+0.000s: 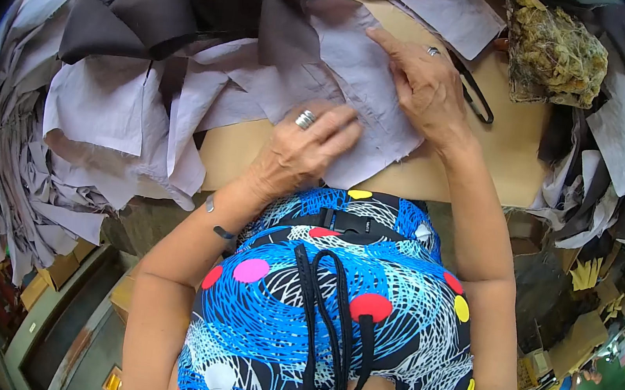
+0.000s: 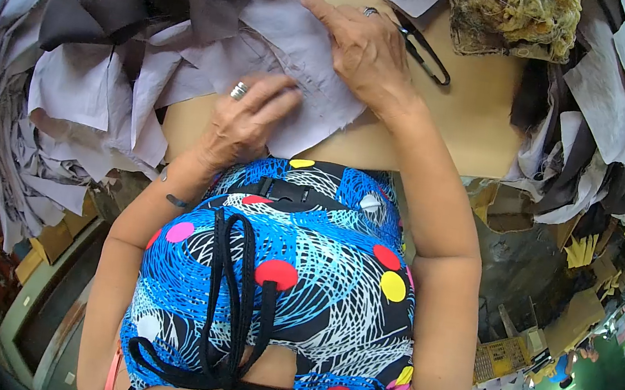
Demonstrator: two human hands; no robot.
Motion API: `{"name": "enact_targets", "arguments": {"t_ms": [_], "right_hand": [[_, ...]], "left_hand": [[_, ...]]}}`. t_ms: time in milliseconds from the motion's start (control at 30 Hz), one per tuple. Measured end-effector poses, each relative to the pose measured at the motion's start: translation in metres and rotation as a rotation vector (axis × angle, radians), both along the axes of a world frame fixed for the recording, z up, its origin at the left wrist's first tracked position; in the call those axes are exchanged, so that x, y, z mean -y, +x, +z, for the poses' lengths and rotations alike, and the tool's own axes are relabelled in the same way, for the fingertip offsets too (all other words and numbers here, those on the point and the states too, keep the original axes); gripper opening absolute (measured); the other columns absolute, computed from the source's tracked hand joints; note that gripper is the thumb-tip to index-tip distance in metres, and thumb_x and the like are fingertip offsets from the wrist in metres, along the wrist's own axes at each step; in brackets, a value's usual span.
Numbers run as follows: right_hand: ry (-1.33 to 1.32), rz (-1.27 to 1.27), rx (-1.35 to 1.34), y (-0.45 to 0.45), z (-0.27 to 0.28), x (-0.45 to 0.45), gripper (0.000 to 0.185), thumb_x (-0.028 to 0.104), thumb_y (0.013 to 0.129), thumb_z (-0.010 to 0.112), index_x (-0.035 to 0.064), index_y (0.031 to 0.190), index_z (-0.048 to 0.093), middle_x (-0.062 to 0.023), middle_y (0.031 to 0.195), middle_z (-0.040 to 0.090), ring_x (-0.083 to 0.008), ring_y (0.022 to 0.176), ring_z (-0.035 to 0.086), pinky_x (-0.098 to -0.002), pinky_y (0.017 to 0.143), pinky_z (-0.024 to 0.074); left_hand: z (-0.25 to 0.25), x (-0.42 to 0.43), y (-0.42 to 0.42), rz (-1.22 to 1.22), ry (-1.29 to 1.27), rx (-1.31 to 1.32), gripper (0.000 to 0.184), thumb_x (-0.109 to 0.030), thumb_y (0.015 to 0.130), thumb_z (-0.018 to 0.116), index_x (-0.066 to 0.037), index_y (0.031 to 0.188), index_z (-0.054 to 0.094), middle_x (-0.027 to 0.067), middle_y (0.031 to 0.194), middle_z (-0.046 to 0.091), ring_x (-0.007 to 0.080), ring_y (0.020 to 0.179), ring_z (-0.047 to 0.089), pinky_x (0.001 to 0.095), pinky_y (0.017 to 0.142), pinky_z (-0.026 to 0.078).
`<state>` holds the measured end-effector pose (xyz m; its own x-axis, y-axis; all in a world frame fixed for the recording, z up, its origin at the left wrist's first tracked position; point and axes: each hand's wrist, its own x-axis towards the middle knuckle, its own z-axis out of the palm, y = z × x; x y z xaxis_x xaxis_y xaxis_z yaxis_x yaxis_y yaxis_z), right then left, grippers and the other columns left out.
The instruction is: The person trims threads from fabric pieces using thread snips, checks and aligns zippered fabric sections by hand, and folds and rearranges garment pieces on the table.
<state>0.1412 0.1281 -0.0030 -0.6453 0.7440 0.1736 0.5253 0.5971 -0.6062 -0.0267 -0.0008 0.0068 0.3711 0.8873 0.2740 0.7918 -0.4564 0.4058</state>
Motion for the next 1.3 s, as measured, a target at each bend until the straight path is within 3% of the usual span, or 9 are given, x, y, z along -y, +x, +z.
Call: {"name": "enact_targets", "arguments": {"t_ms": [33, 100, 200, 300, 500, 600, 700, 1100, 1300], "right_hand": [[0.053, -0.020, -0.024, -0.001, 0.000, 0.001, 0.047, 0.000, 0.078, 0.055, 0.0164, 0.122, 0.056, -0.0123, 0.093, 0.065, -0.0307, 0.080, 0.062, -0.0393, 0.069, 0.0483], [0.164, -0.060, -0.077, -0.007, -0.002, 0.000, 0.044, 0.002, 0.079, 0.053, 0.0158, 0.121, 0.056, -0.0120, 0.082, 0.064, -0.0317, 0.072, 0.061, -0.0398, 0.062, 0.0482], [0.272, -0.113, -0.228, -0.025, -0.005, -0.006, 0.048, 0.002, 0.078, 0.053, 0.0152, 0.123, 0.053, -0.0143, 0.084, 0.063, -0.0334, 0.072, 0.060, -0.0416, 0.063, 0.0485], [-0.003, -0.019, -0.089, -0.025, -0.002, -0.007, 0.056, -0.003, 0.076, 0.058, 0.0123, 0.129, 0.049, -0.0135, 0.117, 0.059, -0.0326, 0.104, 0.058, -0.0382, 0.088, 0.0478], [0.050, 0.061, -0.320, -0.024, 0.003, -0.013, 0.055, -0.007, 0.075, 0.057, 0.0104, 0.127, 0.051, -0.0133, 0.121, 0.058, -0.0311, 0.109, 0.056, -0.0359, 0.091, 0.0468], [-0.081, -0.001, -0.307, -0.023, 0.010, -0.011, 0.057, -0.006, 0.075, 0.058, 0.0103, 0.129, 0.049, -0.0141, 0.121, 0.057, -0.0320, 0.111, 0.055, -0.0359, 0.092, 0.0464], [0.031, 0.055, -0.212, -0.017, 0.011, -0.011, 0.059, -0.003, 0.074, 0.060, 0.0103, 0.130, 0.047, -0.0152, 0.122, 0.057, -0.0327, 0.110, 0.055, -0.0368, 0.093, 0.0457], [-0.020, 0.085, -0.032, -0.014, 0.005, -0.009, 0.064, -0.003, 0.073, 0.060, 0.0157, 0.133, 0.046, -0.0139, 0.116, 0.060, -0.0331, 0.091, 0.061, -0.0387, 0.082, 0.0477], [-0.084, 0.081, -0.144, -0.014, -0.004, -0.010, 0.064, -0.003, 0.072, 0.060, 0.0195, 0.131, 0.049, -0.0107, 0.115, 0.061, -0.0318, 0.079, 0.060, -0.0393, 0.077, 0.0478]], "left_hand": [[0.002, -0.002, -0.002, 0.026, 0.035, -0.005, 0.038, 0.002, 0.065, 0.059, -0.003, 0.102, 0.061, 0.0104, 0.102, 0.058, 0.0282, 0.089, 0.060, 0.0366, 0.077, 0.051], [-0.007, -0.004, -0.010, 0.034, 0.053, -0.028, 0.039, 0.003, 0.064, 0.060, -0.003, 0.102, 0.061, 0.0104, 0.102, 0.058, 0.0282, 0.091, 0.060, 0.0366, 0.078, 0.051], [-0.013, -0.007, -0.013, 0.023, 0.088, -0.041, 0.041, 0.006, 0.062, 0.060, -0.002, 0.102, 0.061, 0.0106, 0.103, 0.057, 0.0279, 0.093, 0.060, 0.0362, 0.079, 0.052], [-0.014, -0.008, -0.014, 0.019, 0.102, -0.034, 0.042, 0.006, 0.062, 0.060, -0.002, 0.103, 0.060, 0.0108, 0.104, 0.057, 0.0279, 0.094, 0.060, 0.0362, 0.079, 0.052], [-0.013, -0.007, -0.014, 0.020, 0.086, -0.038, 0.045, 0.006, 0.061, 0.059, -0.002, 0.106, 0.059, 0.0112, 0.105, 0.056, 0.0277, 0.095, 0.059, 0.0354, 0.082, 0.051], [-0.014, -0.008, -0.014, 0.046, 0.069, -0.014, 0.044, 0.007, 0.063, 0.059, -0.001, 0.106, 0.059, 0.0113, 0.106, 0.056, 0.0275, 0.096, 0.058, 0.0356, 0.082, 0.051], [-0.013, -0.007, -0.012, 0.082, 0.062, 0.007, 0.043, 0.007, 0.064, 0.058, -0.002, 0.106, 0.059, 0.0109, 0.107, 0.056, 0.0274, 0.096, 0.058, 0.0360, 0.081, 0.050], [-0.011, -0.008, -0.014, 0.014, 0.080, -0.069, 0.040, 0.002, 0.065, 0.060, -0.004, 0.104, 0.060, 0.0092, 0.106, 0.055, 0.0261, 0.095, 0.057, 0.0360, 0.082, 0.049], [-0.007, -0.010, -0.016, -0.048, 0.101, -0.173, 0.032, -0.008, 0.069, 0.059, -0.009, 0.101, 0.060, 0.0038, 0.115, 0.057, 0.0202, 0.096, 0.058, 0.0330, 0.081, 0.049]]}}
